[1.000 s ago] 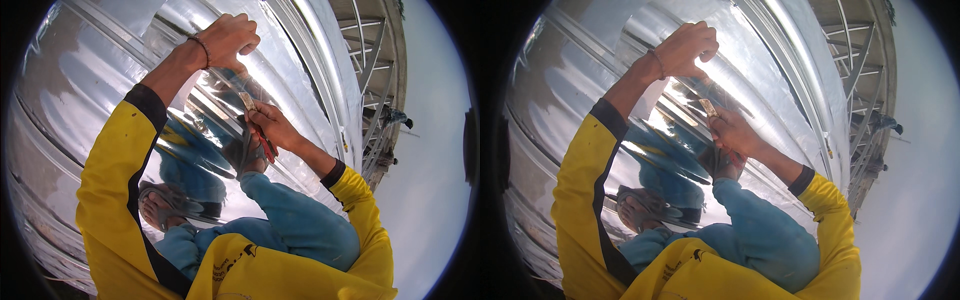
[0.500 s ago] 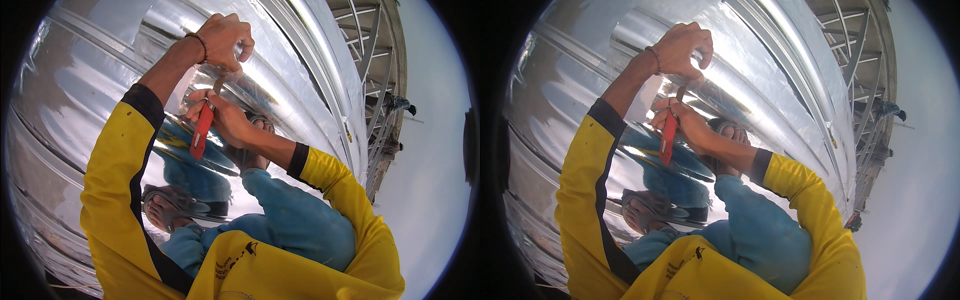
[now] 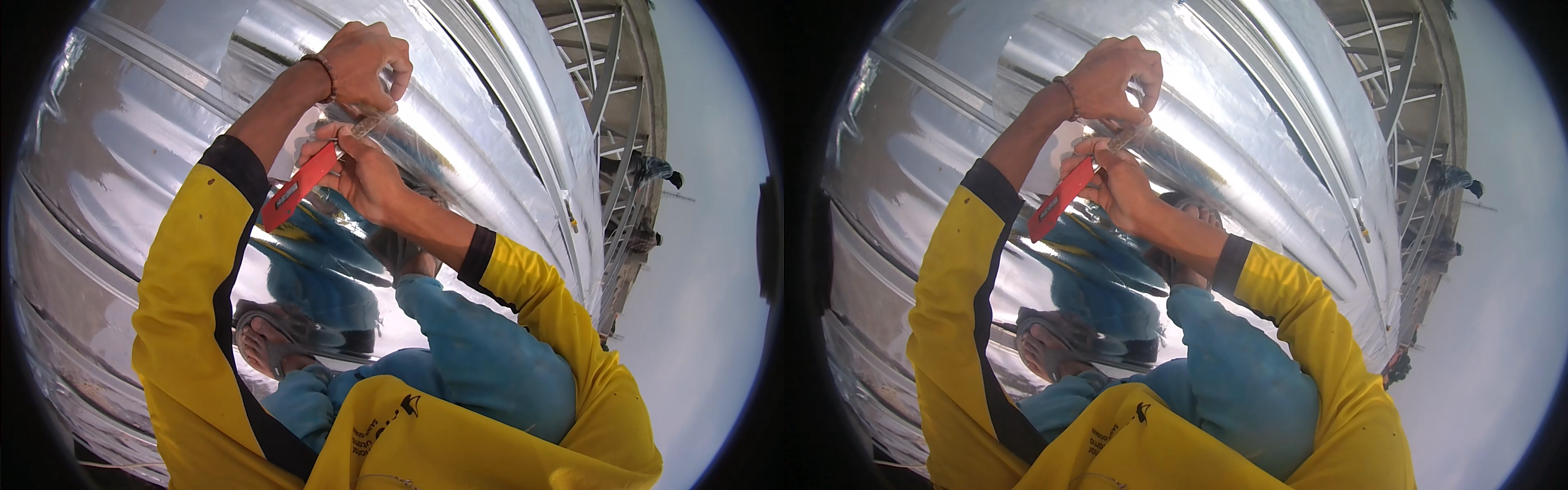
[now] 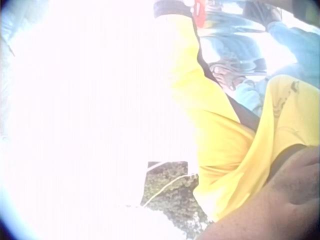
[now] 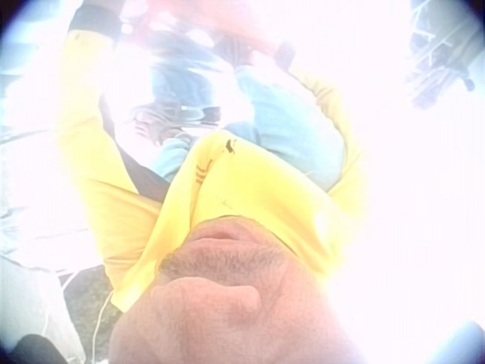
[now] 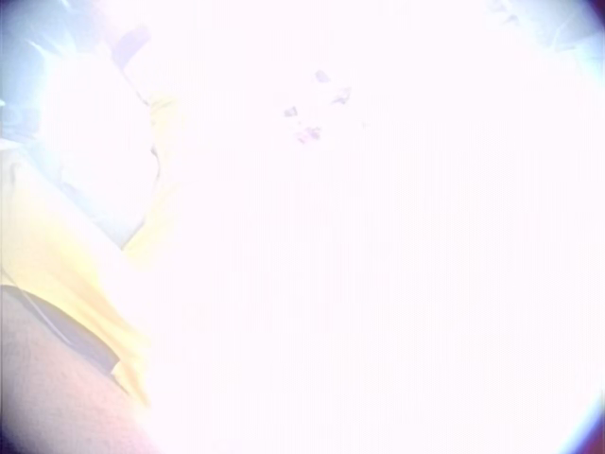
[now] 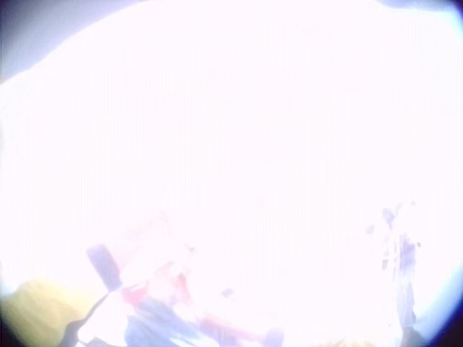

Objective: The person cuts and smooths a roll of reflective foil onto a curved metal roof surface using a utility knife. They repeatedly trim edges, press the foil into place, and remove excess material while working on the roof structure.

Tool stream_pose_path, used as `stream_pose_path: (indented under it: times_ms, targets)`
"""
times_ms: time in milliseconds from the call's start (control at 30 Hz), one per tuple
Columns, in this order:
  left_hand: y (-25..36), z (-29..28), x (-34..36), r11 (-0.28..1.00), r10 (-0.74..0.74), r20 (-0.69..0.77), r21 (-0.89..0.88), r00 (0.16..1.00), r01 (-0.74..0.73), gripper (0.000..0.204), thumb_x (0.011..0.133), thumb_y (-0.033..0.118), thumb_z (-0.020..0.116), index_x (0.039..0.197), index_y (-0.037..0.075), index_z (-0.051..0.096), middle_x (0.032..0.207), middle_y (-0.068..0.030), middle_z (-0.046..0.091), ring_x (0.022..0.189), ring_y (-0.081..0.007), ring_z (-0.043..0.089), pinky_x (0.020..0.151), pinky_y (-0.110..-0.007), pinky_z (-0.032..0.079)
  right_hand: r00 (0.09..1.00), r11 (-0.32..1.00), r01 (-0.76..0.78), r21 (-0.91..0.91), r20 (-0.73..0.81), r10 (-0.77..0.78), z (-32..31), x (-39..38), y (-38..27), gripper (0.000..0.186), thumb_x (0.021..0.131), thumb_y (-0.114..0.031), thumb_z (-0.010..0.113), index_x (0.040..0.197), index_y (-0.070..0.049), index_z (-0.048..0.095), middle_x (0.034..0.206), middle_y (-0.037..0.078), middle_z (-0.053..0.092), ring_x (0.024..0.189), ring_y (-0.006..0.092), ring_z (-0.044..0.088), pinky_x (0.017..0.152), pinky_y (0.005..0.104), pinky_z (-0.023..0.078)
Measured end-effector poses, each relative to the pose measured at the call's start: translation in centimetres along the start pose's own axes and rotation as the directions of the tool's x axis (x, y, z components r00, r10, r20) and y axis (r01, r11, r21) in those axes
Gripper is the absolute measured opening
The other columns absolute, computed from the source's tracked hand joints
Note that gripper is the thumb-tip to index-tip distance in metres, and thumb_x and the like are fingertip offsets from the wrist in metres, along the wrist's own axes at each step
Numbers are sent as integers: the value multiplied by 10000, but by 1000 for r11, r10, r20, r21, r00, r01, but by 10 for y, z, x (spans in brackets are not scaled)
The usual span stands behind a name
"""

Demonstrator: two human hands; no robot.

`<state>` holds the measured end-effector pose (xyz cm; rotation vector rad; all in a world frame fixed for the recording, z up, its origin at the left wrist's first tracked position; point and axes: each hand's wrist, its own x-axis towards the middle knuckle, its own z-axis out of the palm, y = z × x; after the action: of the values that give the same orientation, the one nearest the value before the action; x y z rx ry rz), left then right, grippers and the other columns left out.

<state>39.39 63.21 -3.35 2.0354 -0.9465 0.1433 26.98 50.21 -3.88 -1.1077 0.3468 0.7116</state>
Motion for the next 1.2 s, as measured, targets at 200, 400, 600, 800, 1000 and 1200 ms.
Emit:
stream_pose_path:
  times_ms: [200, 400, 600, 800, 1000, 1200]
  targets:
    - [-1, 1, -1, 1000, 0, -14, 13, 1000, 0, 185, 594, 259, 858, 679, 208, 702, 919, 74, 709, 1049, -197, 611, 1022, -394, 399, 975, 994, 106, 29, -199, -99, 22, 5, 8, 325, 1133, -326, 308, 1102, -64, 497, 1136, 166, 659, 1077, 299, 689, 968, 435, 588]
    - [-3, 1, 4, 999, -30, -10, -37, 999, 30, 177, 662, 267, 836, 686, 172, 688, 860, 40, 688, 954, -222, 621, 924, -395, 464, 875, 928, 340, -153, -311, -372, 11, -7, 9, 303, 1134, -333, 315, 1080, -87, 485, 1089, 150, 673, 1065, 285, 692, 912, 435, 598]
    - [3, 11, 6, 996, -42, -63, -83, 997, 37, 198, 738, 292, 808, 762, 147, 676, 783, 3, 670, 885, -236, 631, 840, -412, 493, 866, 888, 305, -345, -288, -409, -34, -69, -19, 288, 1132, -336, 333, 1070, -99, 485, 1040, 142, 679, 1015, 276, 705, 856, 408, 594]
    - [16, 24, 22, 978, -100, -70, -188, 993, 86, 238, 884, 322, 704, 895, 117, 583, 764, -39, 615, 776, -231, 615, 733, -408, 483, 889, 760, -12, -650, -355, -289, -42, -89, -8, 392, 1096, -406, 380, 982, -99, 596, 835, 64, 714, 848, 190, 692, 794, 345, 536]
    - [10, 38, 30, 970, -138, -176, -222, 975, 97, 251, 942, 319, 646, 942, 103, 519, 759, -58, 577, 680, -231, 584, 683, -395, 472, 877, 729, 49, -683, -319, -358, -44, -93, -12, 393, 1075, -423, 446, 975, -76, 602, 686, 11, 608, 645, 128, 585, 652, 304, 492]
    - [16, 36, 25, 938, -226, -107, -293, 968, 186, 256, 953, 317, 647, 937, 94, 524, 788, -53, 589, 747, -235, 601, 732, -406, 484, 642, 366, 99, -926, -221, -734, -51, -76, -80, 366, 938, -278, 736, 1111, 0, 573, 608, -12, 492, 538, 78, 514, 503, 269, 417]
